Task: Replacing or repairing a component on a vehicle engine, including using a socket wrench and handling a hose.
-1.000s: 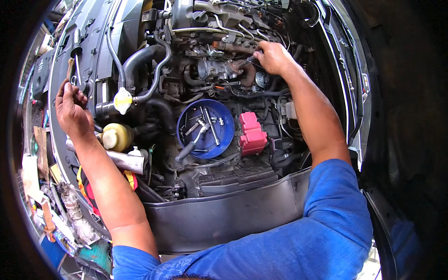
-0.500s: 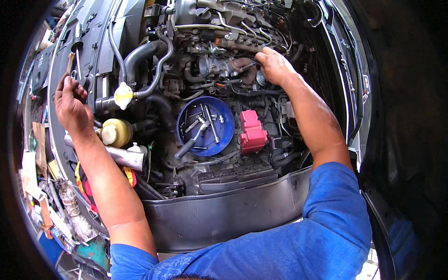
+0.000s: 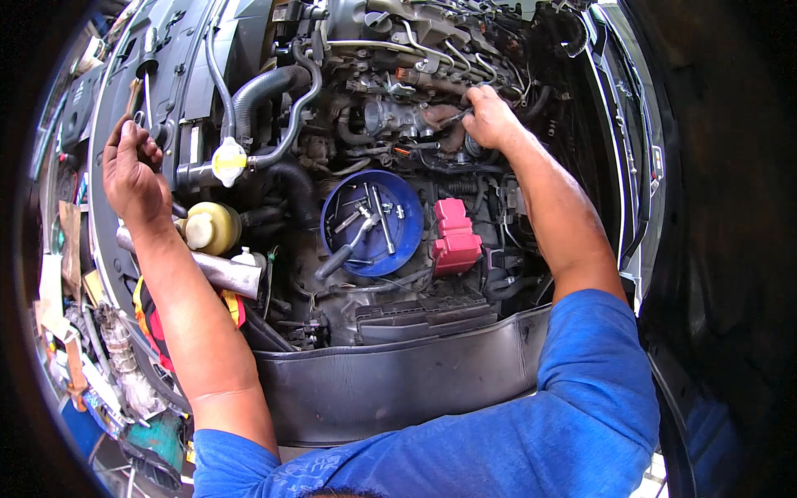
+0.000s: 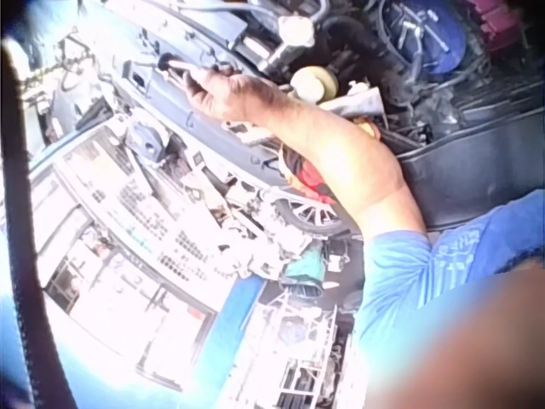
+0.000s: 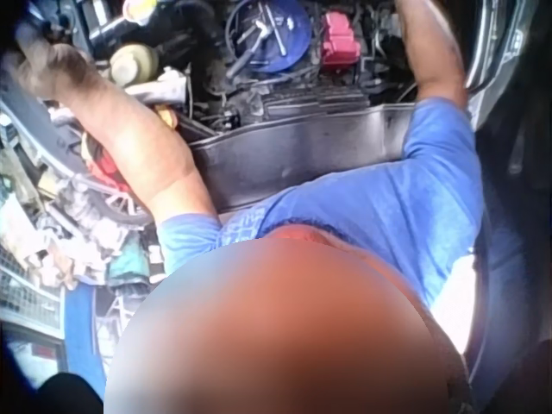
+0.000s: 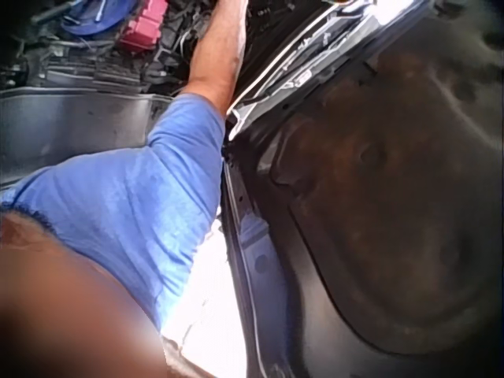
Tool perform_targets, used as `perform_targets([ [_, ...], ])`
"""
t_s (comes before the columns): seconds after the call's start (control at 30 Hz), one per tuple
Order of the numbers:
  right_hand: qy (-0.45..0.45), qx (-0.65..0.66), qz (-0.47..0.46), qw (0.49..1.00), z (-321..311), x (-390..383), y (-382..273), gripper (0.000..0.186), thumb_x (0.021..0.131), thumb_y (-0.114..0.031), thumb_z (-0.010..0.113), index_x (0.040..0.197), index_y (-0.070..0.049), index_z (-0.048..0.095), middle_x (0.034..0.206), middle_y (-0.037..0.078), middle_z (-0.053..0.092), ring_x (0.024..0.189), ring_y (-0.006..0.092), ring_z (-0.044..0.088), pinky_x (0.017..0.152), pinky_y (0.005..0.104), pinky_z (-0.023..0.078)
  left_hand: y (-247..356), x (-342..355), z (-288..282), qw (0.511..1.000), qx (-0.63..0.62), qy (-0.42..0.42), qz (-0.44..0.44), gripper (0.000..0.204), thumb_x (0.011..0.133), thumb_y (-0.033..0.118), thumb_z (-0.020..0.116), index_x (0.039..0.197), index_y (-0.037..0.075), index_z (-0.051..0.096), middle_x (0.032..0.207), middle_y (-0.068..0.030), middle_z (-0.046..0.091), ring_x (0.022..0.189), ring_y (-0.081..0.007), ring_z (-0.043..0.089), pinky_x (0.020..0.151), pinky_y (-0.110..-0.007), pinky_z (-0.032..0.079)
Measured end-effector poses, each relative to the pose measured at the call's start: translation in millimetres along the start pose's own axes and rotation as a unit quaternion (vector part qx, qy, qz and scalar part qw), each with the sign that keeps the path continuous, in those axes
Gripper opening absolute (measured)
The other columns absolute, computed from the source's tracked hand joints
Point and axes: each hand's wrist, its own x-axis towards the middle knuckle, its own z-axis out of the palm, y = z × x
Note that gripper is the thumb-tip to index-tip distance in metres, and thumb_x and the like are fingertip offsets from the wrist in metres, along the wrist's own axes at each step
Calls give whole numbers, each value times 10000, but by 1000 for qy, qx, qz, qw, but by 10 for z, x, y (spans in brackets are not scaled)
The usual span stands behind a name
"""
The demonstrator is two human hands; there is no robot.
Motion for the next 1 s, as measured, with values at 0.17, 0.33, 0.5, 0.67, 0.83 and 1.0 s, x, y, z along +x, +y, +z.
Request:
perform_targets([
  [0.17, -31, 96, 126, 987, 47, 4, 7, 374, 910, -227, 595, 1205, -17, 503, 1090, 299, 646, 1067, 459, 610, 929, 499, 488, 5, -6, 4, 1000, -2, 0, -2, 235, 954, 160, 657, 1120, -4, 630, 799, -18, 604, 642, -66, 514, 587, -185, 401],
  [0.33, 50, 80, 16, 995, 30, 3, -41, 392, 931, -264, 598, 1216, -18, 489, 1011, 306, 664, 999, 475, 630, 903, 517, 495, 1, -7, -1, 1000, -3, 11, -10, 234, 949, 159, 662, 1119, 1, 638, 804, -16, 608, 650, -66, 517, 592, -187, 404],
  [0.5, 36, 72, -2, 997, -9, 7, -99, 482, 855, -207, 641, 1267, -9, 488, 1174, 293, 603, 1142, 420, 582, 983, 454, 472, -5, -1, -12, 1000, -2, 2, -3, 236, 947, 157, 663, 1121, -1, 637, 806, -19, 610, 650, -68, 517, 593, -190, 406],
  [0.67, 21, 19, 51, 998, 29, -5, -100, 487, 855, -218, 644, 1270, -14, 492, 1138, 281, 617, 1127, 413, 590, 969, 444, 477, -5, 17, -20, 1000, 2, -3, -5, 222, 964, 165, 634, 1113, 0, 639, 801, -30, 618, 655, -95, 523, 597, -218, 413],
  [0.83, -48, 51, 97, 993, 15, 5, -40, 394, 888, -296, 666, 1155, -33, 546, 1195, 237, 578, 1129, 409, 571, 925, 459, 494, -2, 6, -16, 1000, -1, -4, 0, 217, 954, 153, 647, 1103, -5, 638, 799, -34, 612, 653, -90, 524, 598, -212, 420],
  [1.0, -17, 13, -71, 997, -30, 30, -32, 367, 908, -328, 653, 1117, -41, 558, 1080, 242, 614, 1046, 425, 604, 904, 477, 500, -10, 11, -26, 1000, 2, 8, -6, 192, 965, 148, 631, 1085, -1, 647, 801, -47, 613, 664, -118, 530, 611, -244, 445],
])
